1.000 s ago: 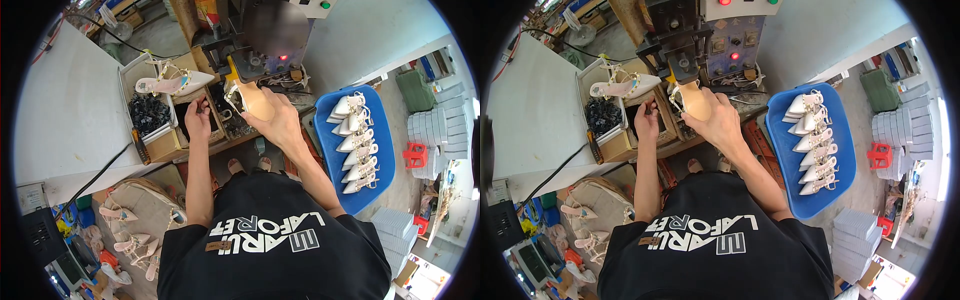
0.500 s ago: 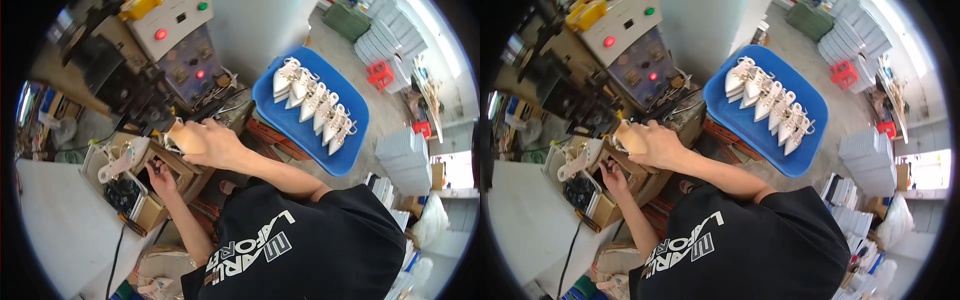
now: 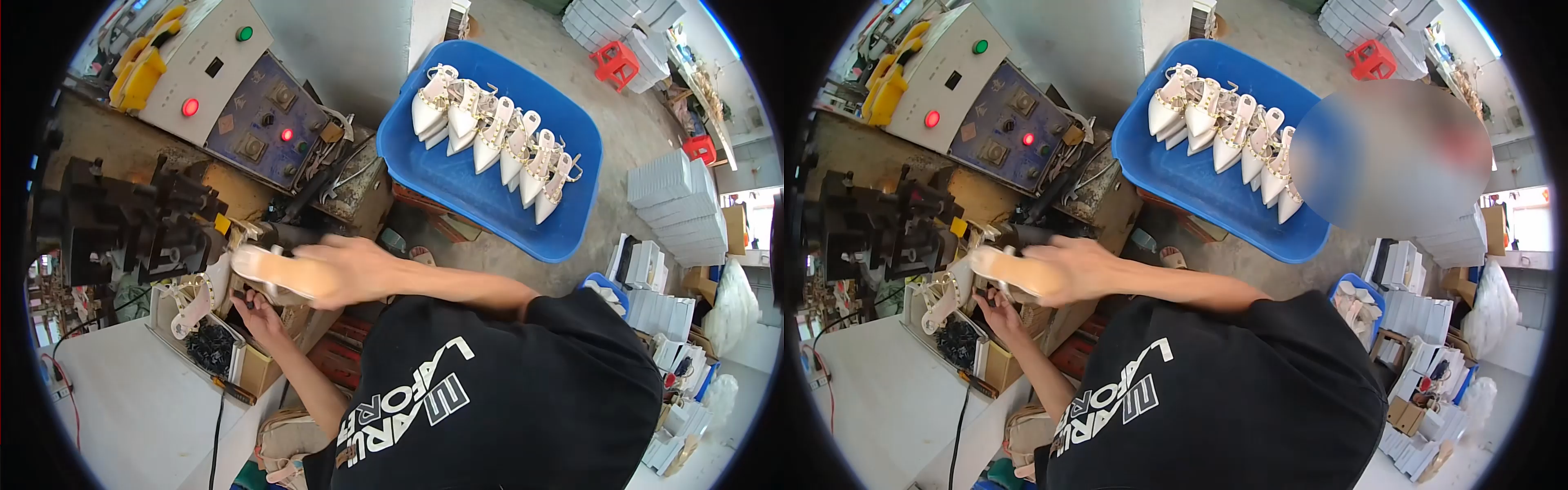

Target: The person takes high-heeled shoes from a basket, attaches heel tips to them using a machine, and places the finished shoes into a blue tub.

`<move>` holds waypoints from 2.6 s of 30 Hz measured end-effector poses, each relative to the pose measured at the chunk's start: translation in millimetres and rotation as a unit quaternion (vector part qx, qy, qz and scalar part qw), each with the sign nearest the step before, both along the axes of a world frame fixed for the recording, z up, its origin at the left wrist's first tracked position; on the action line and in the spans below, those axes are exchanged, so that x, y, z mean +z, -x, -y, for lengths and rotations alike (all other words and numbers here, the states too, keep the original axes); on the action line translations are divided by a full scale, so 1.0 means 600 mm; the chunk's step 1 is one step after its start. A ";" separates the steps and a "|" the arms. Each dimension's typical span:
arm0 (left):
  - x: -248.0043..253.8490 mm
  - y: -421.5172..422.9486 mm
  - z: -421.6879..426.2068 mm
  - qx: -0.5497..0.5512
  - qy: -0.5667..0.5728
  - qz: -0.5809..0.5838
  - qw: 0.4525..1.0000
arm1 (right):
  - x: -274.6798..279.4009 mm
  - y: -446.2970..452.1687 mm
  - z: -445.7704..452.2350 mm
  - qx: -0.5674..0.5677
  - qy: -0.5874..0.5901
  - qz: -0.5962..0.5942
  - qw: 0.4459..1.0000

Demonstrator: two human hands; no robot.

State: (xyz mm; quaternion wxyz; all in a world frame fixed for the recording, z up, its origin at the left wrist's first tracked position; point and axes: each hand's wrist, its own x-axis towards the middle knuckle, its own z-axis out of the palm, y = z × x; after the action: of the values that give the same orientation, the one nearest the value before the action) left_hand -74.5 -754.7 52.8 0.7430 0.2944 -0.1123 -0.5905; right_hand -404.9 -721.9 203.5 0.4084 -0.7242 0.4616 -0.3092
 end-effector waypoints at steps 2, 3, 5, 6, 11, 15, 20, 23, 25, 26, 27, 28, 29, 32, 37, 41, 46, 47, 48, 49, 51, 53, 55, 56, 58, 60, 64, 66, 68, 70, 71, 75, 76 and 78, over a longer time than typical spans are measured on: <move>0.028 0.018 -0.011 -0.003 -0.017 0.016 1.000 | 0.003 0.085 -0.054 -0.064 -0.053 0.131 0.988; 0.036 0.022 -0.008 0.001 -0.017 0.019 1.000 | 0.008 0.134 -0.075 -0.122 -0.105 0.219 0.962; 0.044 0.031 -0.012 0.064 -0.042 -0.002 0.997 | 0.004 0.256 -0.097 -0.263 -0.004 0.131 0.956; 0.049 0.023 -0.007 0.068 -0.068 0.005 0.995 | 0.024 0.292 -0.102 -0.344 -0.112 0.314 0.878; 0.146 0.060 0.095 0.094 -0.032 0.350 0.931 | -0.073 0.484 0.025 -0.493 0.103 -0.243 0.829; 0.191 0.140 0.154 0.200 -0.019 0.716 0.669 | -0.251 0.538 0.149 -0.457 -0.008 -0.345 0.820; 0.233 0.138 0.127 0.057 0.056 0.785 0.615 | -0.334 0.563 0.171 -0.373 -0.002 -0.380 0.847; 0.216 0.129 0.128 0.052 0.113 0.806 0.579 | -0.215 0.492 0.139 -0.367 0.026 -0.432 0.823; 0.210 0.139 0.123 0.139 0.122 0.785 0.591 | -0.158 0.391 0.116 -0.333 0.236 -0.328 0.852; 0.211 0.147 0.108 0.144 0.082 0.750 0.640 | -0.148 0.336 0.097 -0.270 0.182 -0.206 0.923; 0.215 0.162 0.085 0.171 0.024 0.732 0.659 | -0.153 0.284 0.066 -0.187 0.146 -0.202 0.950; 0.208 0.177 0.055 0.197 0.002 0.726 0.659 | -0.171 0.245 0.035 -0.116 0.110 -0.198 0.967; 0.205 0.194 0.020 0.215 -0.008 0.721 0.659 | -0.215 0.216 -0.001 -0.043 0.044 -0.158 0.985; 0.176 0.263 -0.131 0.155 -0.030 0.616 0.772 | -0.436 0.212 -0.067 0.130 -0.211 -0.272 0.930; 0.187 0.235 -0.385 0.171 -0.365 0.560 0.724 | -0.899 0.408 -0.146 0.234 -0.370 -0.198 0.877; 0.185 0.104 -0.543 0.015 -0.494 0.724 0.481 | -1.009 0.201 -0.135 0.281 -0.344 -0.339 0.829; 0.114 0.034 -0.598 -0.147 -0.438 0.770 0.440 | -0.895 0.181 -0.131 0.170 -0.471 -0.331 0.800; 0.102 0.029 -0.596 -0.153 -0.424 0.772 0.449 | -0.859 0.200 -0.118 0.177 -0.529 -0.302 0.773; 0.091 0.018 -0.595 -0.171 -0.452 0.745 0.459 | -0.823 0.219 -0.112 0.158 -0.527 -0.306 0.778; 0.078 0.003 -0.598 -0.187 -0.479 0.719 0.468 | -0.783 0.230 -0.107 0.182 -0.533 -0.322 0.761; 0.054 -0.030 -0.615 -0.180 -0.451 0.732 0.478 | -0.758 0.252 -0.091 0.207 -0.543 -0.309 0.753; 0.118 -0.016 -0.593 -0.132 -0.455 0.727 0.497 | -0.765 0.275 -0.109 0.114 -0.520 -0.258 0.806; 0.204 -0.002 -0.574 -0.032 -0.421 0.737 0.528 | -0.651 0.270 -0.095 0.274 -0.252 -0.374 0.849; 0.229 -0.004 -0.573 0.021 -0.389 0.733 0.557 | -0.427 0.172 -0.067 0.217 -0.190 -0.249 0.925; 0.341 0.030 -0.509 0.013 -0.374 0.721 0.583 | -0.235 0.083 -0.055 0.229 -0.152 -0.045 0.960; 0.406 0.070 -0.439 0.007 -0.289 0.694 0.659 | -0.078 0.005 -0.050 0.292 -0.104 0.056 0.949; 0.377 0.147 -0.270 0.048 -0.058 0.456 0.887 | 0.002 -0.081 -0.031 0.406 -0.261 0.241 0.842; 0.351 0.160 -0.215 -0.004 -0.071 0.339 0.938 | -0.025 -0.048 -0.036 0.290 -0.319 0.322 0.843; 0.286 0.177 -0.180 -0.007 -0.082 0.320 0.944 | -0.036 -0.013 -0.038 0.207 -0.352 0.369 0.835; 0.261 0.201 -0.172 -0.006 -0.085 0.245 0.966 | -0.022 0.027 -0.053 0.138 -0.375 0.423 0.813; 0.257 0.205 -0.176 -0.059 -0.052 0.264 0.961 | -0.010 0.038 -0.060 0.103 -0.369 0.457 0.802; 0.265 0.246 -0.146 -0.160 0.046 0.486 0.858 | 0.031 0.065 -0.064 -0.040 -0.304 0.325 0.895; 0.260 0.249 -0.125 -0.174 0.040 0.492 0.852 | 0.025 0.064 -0.063 -0.095 -0.234 0.264 0.931; 0.243 0.250 -0.075 -0.171 0.029 0.500 0.848 | 0.028 0.046 -0.049 -0.174 -0.113 0.129 0.970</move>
State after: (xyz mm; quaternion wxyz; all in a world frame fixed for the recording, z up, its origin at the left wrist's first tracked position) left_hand -224.7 -709.4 198.6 0.4814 0.5045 -0.5340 -0.4780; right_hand -432.3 -692.3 220.5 0.4835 -0.5362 0.5560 -0.4120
